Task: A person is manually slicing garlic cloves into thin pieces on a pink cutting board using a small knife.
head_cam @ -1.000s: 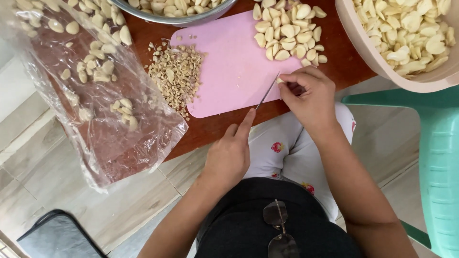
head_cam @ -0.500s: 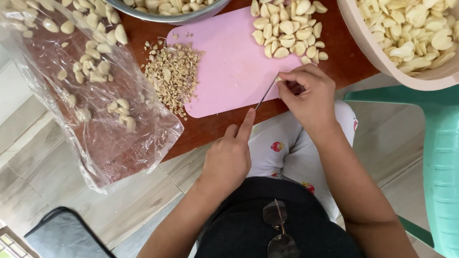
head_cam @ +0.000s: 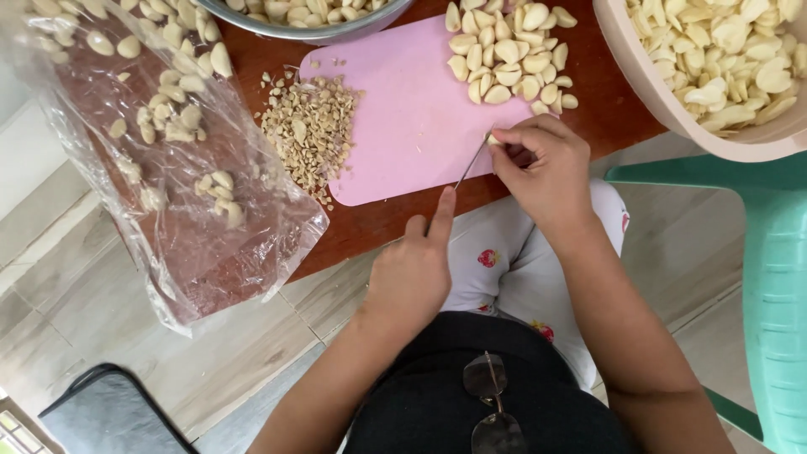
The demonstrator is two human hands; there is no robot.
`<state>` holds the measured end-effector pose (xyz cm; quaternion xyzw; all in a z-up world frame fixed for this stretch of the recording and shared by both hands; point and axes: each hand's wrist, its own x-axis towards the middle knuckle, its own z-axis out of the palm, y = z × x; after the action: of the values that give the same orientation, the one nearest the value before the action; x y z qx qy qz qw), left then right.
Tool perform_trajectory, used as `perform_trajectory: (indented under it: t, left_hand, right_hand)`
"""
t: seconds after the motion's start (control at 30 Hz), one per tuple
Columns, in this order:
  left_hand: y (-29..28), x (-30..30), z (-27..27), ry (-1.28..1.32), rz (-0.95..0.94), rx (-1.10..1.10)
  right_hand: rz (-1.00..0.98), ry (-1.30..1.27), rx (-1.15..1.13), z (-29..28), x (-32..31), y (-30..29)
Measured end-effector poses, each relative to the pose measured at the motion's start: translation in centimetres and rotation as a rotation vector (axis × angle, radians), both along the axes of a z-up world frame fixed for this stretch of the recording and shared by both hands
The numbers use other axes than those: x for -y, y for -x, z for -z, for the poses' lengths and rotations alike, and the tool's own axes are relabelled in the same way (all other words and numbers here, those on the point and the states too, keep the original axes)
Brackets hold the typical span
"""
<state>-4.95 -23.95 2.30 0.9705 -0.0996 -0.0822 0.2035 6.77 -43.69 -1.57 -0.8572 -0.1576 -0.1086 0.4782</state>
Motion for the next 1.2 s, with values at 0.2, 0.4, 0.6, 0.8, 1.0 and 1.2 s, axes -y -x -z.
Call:
perform_trajectory:
  t: [0.2, 0.4, 0.6, 0.8, 1.0, 1.2]
  left_hand:
    - [0.5, -3.6, 1.5, 0.078, -0.138, -0.086]
    - [1.2, -8.3, 1.2, 0.303, -0.339, -0.102]
    - [2.1, -8.5, 0.2, 0.561, -0.421, -0.257]
    - [2.2, -9.6, -0.2, 0.619, -0.440, -0.377]
    - [2.9, -8.4, 3.1, 0.445, -0.311, -0.123]
    - [2.4, -5.1, 1.4, 0.170, -0.196, 0.014]
  right_hand:
    - [-0.024, 0.106, 0.040, -0.4, -0.1, 0.0]
    - [-0.020, 0.174, 0.126, -2.4, 1.8, -1.8]
    - [0.071, 0.287, 0.213, -0.8, 2.5, -5.0]
    - [0.028, -0.027, 0.040, -2.6, 0.7, -3.4]
    - [-0.151, -0.064, -0.058, -1.0, -2.8, -1.2]
    - [-0.183, 0.192, 0.076, 0.6, -3.6, -1.3]
